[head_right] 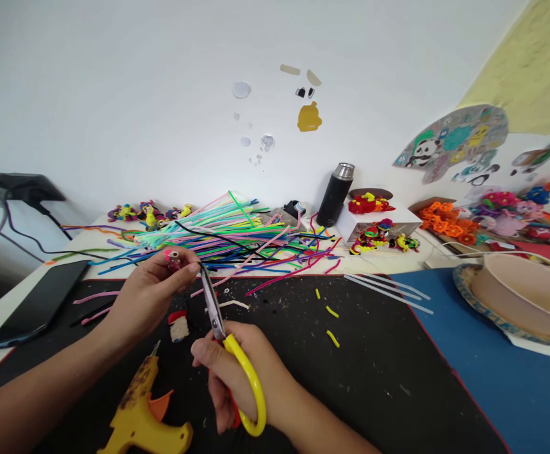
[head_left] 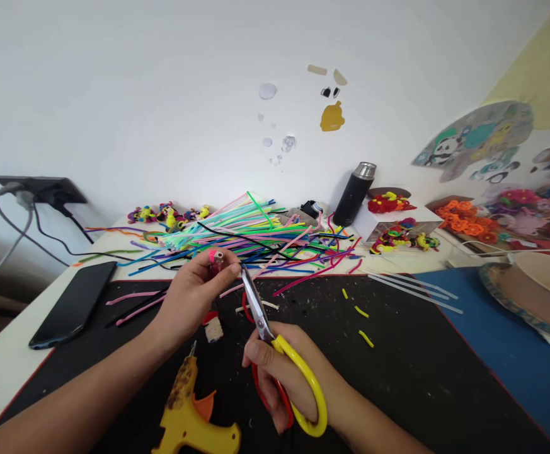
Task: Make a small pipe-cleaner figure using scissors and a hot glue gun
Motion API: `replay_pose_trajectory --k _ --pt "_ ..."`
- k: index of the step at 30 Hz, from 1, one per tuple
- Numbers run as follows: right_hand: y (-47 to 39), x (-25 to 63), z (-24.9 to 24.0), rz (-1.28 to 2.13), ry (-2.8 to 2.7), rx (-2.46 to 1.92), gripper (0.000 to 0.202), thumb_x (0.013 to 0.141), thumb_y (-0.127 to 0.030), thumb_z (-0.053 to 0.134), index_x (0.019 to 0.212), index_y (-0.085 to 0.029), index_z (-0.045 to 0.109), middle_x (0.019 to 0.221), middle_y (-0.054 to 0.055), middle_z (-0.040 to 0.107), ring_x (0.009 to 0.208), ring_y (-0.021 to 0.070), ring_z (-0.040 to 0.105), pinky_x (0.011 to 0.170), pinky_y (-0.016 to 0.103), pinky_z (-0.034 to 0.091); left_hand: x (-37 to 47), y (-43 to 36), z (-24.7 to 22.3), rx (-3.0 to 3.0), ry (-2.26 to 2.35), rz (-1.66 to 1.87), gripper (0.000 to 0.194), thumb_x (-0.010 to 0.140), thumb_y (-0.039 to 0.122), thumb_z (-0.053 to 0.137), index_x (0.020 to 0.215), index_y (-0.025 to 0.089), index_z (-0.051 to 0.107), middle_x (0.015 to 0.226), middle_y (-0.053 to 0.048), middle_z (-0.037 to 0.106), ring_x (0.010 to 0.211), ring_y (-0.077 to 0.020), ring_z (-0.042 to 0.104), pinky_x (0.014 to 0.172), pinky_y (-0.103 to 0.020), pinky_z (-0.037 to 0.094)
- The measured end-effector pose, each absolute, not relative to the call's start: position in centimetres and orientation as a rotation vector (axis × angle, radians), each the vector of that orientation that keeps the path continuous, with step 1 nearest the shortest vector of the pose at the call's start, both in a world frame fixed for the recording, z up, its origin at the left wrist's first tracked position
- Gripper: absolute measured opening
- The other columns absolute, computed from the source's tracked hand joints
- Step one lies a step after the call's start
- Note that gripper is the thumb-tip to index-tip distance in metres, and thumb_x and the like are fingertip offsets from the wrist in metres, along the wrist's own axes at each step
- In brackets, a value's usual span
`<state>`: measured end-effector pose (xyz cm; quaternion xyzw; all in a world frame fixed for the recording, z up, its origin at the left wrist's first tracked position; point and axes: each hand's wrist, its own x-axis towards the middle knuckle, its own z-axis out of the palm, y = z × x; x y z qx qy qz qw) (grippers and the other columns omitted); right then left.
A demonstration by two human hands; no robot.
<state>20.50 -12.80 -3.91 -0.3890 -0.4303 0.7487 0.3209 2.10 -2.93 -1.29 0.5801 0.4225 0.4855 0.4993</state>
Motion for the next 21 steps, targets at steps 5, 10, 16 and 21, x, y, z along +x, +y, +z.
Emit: replay_pose_trajectory --k 5,10,16,21 --pt "-12.87 20.50 -4.01 1.953 -1.139 -1.028 0.065 0.087 -0.082 0.067 0.095 -0.018 0.061 0.043 -0.009 0.053 0.029 0.0106 0.047 0.031 0.017 0.036 2.19 -2.99 -1.17 1.403 1.027 1.170 0.023 0.086 0.042 0.083 0.087 0.022 0.071 0.079 0.002 0.063 0.070 -0.0146 0.050 0.064 -0.026 0.038" --pt "-12.83 20.47 -4.01 1.954 -1.125 -1.019 0.063 0.087 -0.080 0.068 0.095 -0.018 0.061 0.043 -0.008 0.053 0.028 0.0104 0.046 0.030 0.017 0.036 2.26 -3.08 -0.94 1.419 1.042 1.181 0.023 0.085 0.041 0.083 0.088 0.022 0.071 0.080 0.002 0.063 0.070 -0.0143 0.051 0.064 -0.026 0.039" --pt "-12.83 20.55 -3.98 1.971 -1.114 -1.010 0.062 0.086 -0.079 0.071 0.093 -0.019 0.060 0.041 -0.009 0.051 0.027 0.0102 0.044 0.029 0.017 0.035 2.09 -2.92 -1.35 1.477 1.059 1.183 0.021 0.089 0.040 0.080 0.089 0.022 0.070 0.082 0.002 0.063 0.073 -0.0150 0.052 0.068 -0.027 0.041" --pt "-12.91 20.56 -3.93 1.965 -1.109 -0.998 0.057 0.087 -0.075 0.072 0.092 -0.020 0.060 0.041 -0.010 0.050 0.027 0.0099 0.043 0.029 0.016 0.033 1.95 -2.90 -1.82 1.490 1.041 1.185 0.019 0.091 0.039 0.078 0.091 0.022 0.069 0.083 0.002 0.062 0.075 -0.0155 0.052 0.070 -0.028 0.042"
